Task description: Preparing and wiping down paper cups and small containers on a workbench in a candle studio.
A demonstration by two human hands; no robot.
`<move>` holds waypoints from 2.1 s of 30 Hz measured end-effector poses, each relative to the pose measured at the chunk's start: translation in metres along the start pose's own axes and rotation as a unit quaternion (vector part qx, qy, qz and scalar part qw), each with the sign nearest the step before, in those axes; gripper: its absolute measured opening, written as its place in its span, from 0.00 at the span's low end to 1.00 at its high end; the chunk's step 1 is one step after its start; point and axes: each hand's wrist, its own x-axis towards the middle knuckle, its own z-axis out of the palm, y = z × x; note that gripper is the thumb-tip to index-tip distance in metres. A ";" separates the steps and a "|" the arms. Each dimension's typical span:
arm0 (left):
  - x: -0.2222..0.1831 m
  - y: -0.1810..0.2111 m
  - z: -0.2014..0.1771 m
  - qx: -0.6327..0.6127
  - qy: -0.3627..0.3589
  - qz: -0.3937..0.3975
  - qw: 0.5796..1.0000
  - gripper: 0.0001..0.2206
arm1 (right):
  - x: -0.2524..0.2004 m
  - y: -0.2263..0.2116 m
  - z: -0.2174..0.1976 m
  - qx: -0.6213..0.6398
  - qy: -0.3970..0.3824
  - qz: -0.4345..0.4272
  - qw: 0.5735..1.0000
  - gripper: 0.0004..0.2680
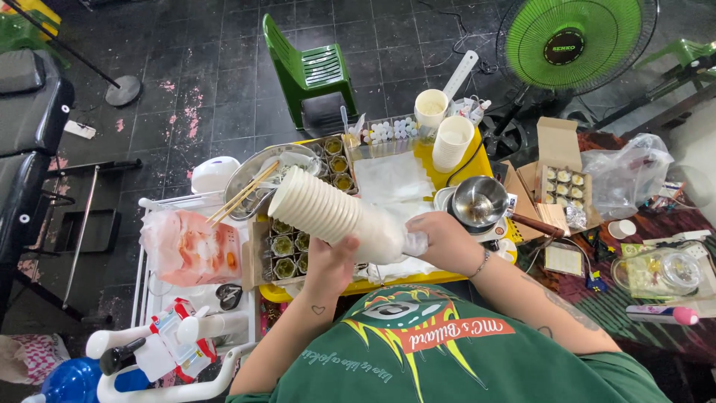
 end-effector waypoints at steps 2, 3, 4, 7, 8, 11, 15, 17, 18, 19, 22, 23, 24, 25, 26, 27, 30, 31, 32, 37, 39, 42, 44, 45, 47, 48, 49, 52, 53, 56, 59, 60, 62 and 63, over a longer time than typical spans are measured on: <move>0.000 -0.002 -0.005 0.019 0.000 0.000 1.000 0.35 | 0.002 -0.001 0.006 0.048 0.017 -0.005 0.999 0.08; 0.000 -0.003 -0.007 0.038 -0.002 -0.002 0.999 0.36 | 0.004 -0.002 0.009 0.097 0.035 -0.009 0.995 0.06; 0.001 -0.001 -0.003 0.038 -0.001 -0.001 0.999 0.36 | 0.006 -0.005 0.011 0.096 0.034 -0.010 0.995 0.06; 0.002 0.000 0.005 0.060 -0.009 0.003 0.998 0.41 | 0.010 -0.015 0.019 0.155 0.134 -0.018 0.979 0.09; 0.002 -0.001 0.005 0.072 -0.013 0.009 0.997 0.43 | 0.011 -0.017 0.021 0.120 0.172 -0.033 0.977 0.11; 0.001 -0.005 0.005 0.087 -0.011 0.004 0.996 0.46 | 0.007 -0.013 0.028 0.092 0.201 0.036 0.975 0.15; -0.003 -0.026 -0.019 0.106 -0.004 -0.036 0.994 0.38 | 0.004 -0.009 0.029 0.029 0.222 0.021 0.974 0.21; -0.006 -0.035 -0.029 0.116 -0.012 -0.049 0.992 0.34 | 0.010 -0.022 0.021 0.056 0.205 0.122 0.969 0.21; -0.007 -0.040 -0.034 0.125 -0.020 -0.061 0.990 0.29 | 0.013 -0.028 0.016 0.082 0.185 0.220 0.954 0.21; -0.006 -0.031 -0.023 0.125 -0.020 -0.062 0.990 0.29 | 0.012 -0.023 0.019 0.083 0.185 0.221 0.954 0.21; -0.005 -0.010 0.006 0.126 -0.028 -0.081 0.988 0.30 | 0.010 -0.010 0.026 0.068 0.185 0.151 0.969 0.11; -0.005 -0.005 0.012 0.128 -0.033 -0.082 0.988 0.31 | 0.009 -0.007 0.027 -0.007 0.198 0.127 0.972 0.08; -0.005 0.000 0.019 0.131 -0.039 -0.083 0.987 0.33 | 0.007 -0.004 0.029 -0.083 0.208 0.101 0.969 0.05; -0.005 0.000 0.018 0.131 -0.041 -0.083 0.987 0.33 | 0.006 0.000 0.030 -0.083 0.210 0.102 0.969 0.05; -0.005 0.000 0.018 0.137 -0.046 -0.082 0.986 0.33 | 0.006 0.005 0.030 -0.101 0.207 0.098 0.968 0.05; -0.006 0.000 0.017 0.143 -0.051 -0.080 0.985 0.33 | 0.004 0.009 0.031 -0.118 0.203 0.093 0.968 0.05; -0.005 -0.005 0.008 0.144 -0.048 -0.058 0.987 0.33 | 0.001 0.011 0.020 -0.072 0.143 0.077 0.984 0.07; -0.004 -0.005 0.006 0.143 -0.048 -0.057 0.987 0.33 | 0.002 -0.002 0.007 -0.073 0.143 0.076 0.984 0.07; -0.003 -0.005 0.004 0.133 -0.040 -0.044 0.989 0.34 | 0.002 -0.016 -0.005 0.075 0.079 0.065 0.992 0.18; -0.004 0.002 0.008 0.122 -0.024 -0.036 0.992 0.35 | -0.001 -0.039 -0.019 0.221 0.003 -0.016 0.975 0.52; -0.007 0.000 0.009 0.158 -0.045 -0.044 0.985 0.36 | 0.002 -0.037 -0.007 0.179 0.039 -0.026 0.983 0.54; -0.010 0.001 0.007 0.179 -0.061 -0.064 0.980 0.37 | 0.005 -0.037 0.001 0.188 0.033 0.054 0.980 0.47; -0.010 0.003 0.007 0.187 -0.065 -0.076 0.977 0.38 | 0.004 -0.028 0.005 0.172 0.028 0.085 0.981 0.37; -0.012 0.004 0.006 0.194 -0.067 -0.089 0.975 0.39 | 0.002 -0.023 0.008 0.157 0.021 0.118 0.980 0.27; -0.012 0.010 0.012 0.200 -0.073 -0.083 0.974 0.38 | -0.001 -0.019 0.009 0.100 0.008 0.137 0.986 0.21; -0.013 0.013 0.015 0.206 -0.078 -0.075 0.972 0.38 | -0.003 -0.017 0.010 0.043 -0.006 0.154 0.987 0.14; -0.014 0.012 0.013 0.206 -0.077 -0.076 0.973 0.38 | -0.005 -0.012 0.012 0.043 -0.008 0.154 0.987 0.14; -0.015 0.010 0.009 0.211 -0.077 -0.057 0.973 0.36 | -0.008 -0.003 0.013 -0.072 0.009 0.065 0.995 0.08; -0.015 0.010 0.010 0.208 -0.075 -0.055 0.974 0.37 | -0.008 -0.002 0.013 -0.060 0.018 0.025 0.998 0.08; -0.015 0.007 0.003 0.205 -0.068 -0.060 0.974 0.39 | -0.012 0.009 0.021 -0.013 0.049 -0.010 0.999 0.08; -0.019 0.005 0.006 0.236 -0.067 -0.060 0.968 0.39 | -0.020 0.025 0.038 0.290 0.096 0.164 0.938 0.10; -0.019 0.005 0.009 0.267 -0.071 -0.047 0.960 0.38 | -0.021 0.030 0.042 0.527 0.113 0.308 0.784 0.11; -0.019 0.006 0.016 0.295 -0.086 -0.029 0.951 0.38 | -0.020 0.026 0.041 0.553 0.132 0.295 0.768 0.13; -0.019 0.007 0.019 0.322 -0.097 -0.009 0.942 0.37 | -0.020 0.024 0.040 0.579 0.146 0.282 0.751 0.14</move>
